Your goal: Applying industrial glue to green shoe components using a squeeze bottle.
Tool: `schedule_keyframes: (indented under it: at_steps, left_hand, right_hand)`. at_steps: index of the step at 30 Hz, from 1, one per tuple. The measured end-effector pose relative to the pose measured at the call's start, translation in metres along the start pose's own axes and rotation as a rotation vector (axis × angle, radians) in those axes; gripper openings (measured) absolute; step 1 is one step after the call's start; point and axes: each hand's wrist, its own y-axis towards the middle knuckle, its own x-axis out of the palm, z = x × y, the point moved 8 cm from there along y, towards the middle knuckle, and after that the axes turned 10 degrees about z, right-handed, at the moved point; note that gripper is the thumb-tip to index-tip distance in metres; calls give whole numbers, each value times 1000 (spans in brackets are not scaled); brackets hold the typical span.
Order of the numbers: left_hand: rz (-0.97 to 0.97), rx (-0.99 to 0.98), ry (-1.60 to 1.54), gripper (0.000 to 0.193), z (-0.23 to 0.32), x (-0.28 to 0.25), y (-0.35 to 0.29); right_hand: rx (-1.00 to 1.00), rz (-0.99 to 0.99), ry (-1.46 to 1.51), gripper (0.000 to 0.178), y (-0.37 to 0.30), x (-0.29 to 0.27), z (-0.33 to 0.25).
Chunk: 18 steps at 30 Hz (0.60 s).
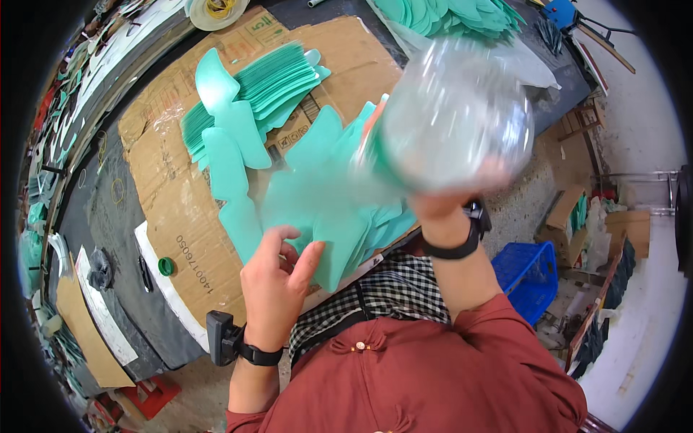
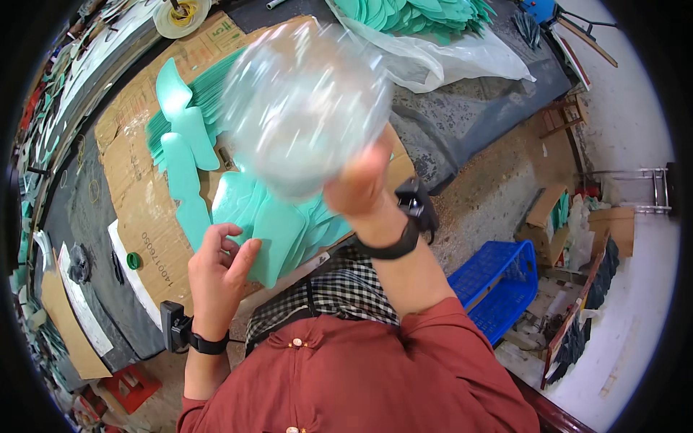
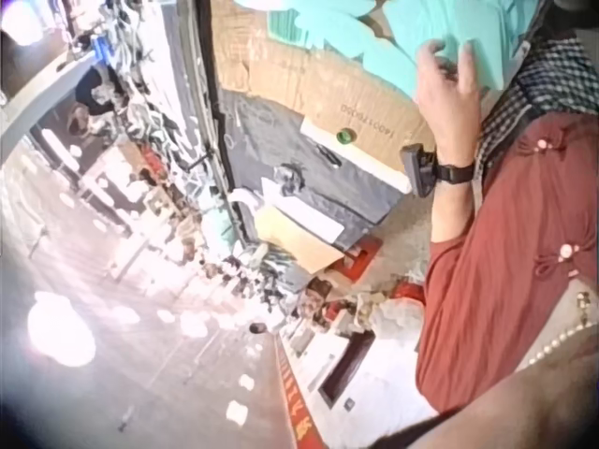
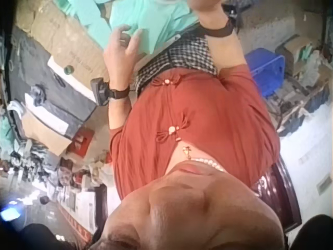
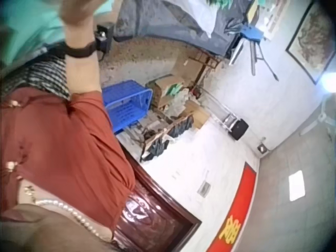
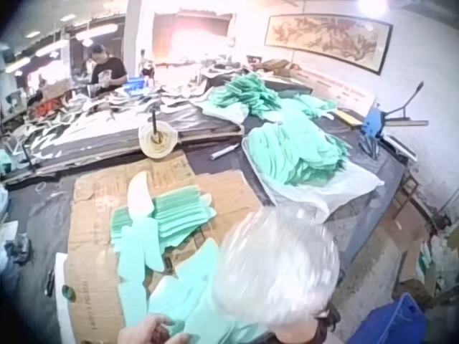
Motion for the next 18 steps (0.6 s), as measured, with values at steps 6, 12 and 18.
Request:
schedule_keyframes:
  at_steps: [6, 12, 18]
  left_hand:
    - [-121, -95, -74, 23, -11, -2, -18]
    - [-129, -48, -8, 19, -19, 5, -27]
    - [-106, -108, -70, 20, -21, 7, -26]
  right_hand:
    - [-521, 24, -336, 83, 38, 8, -36]
    - [-438, -327, -128, 77, -10, 54, -17]
    - [-493, -24, -336, 74, 72, 15, -33]
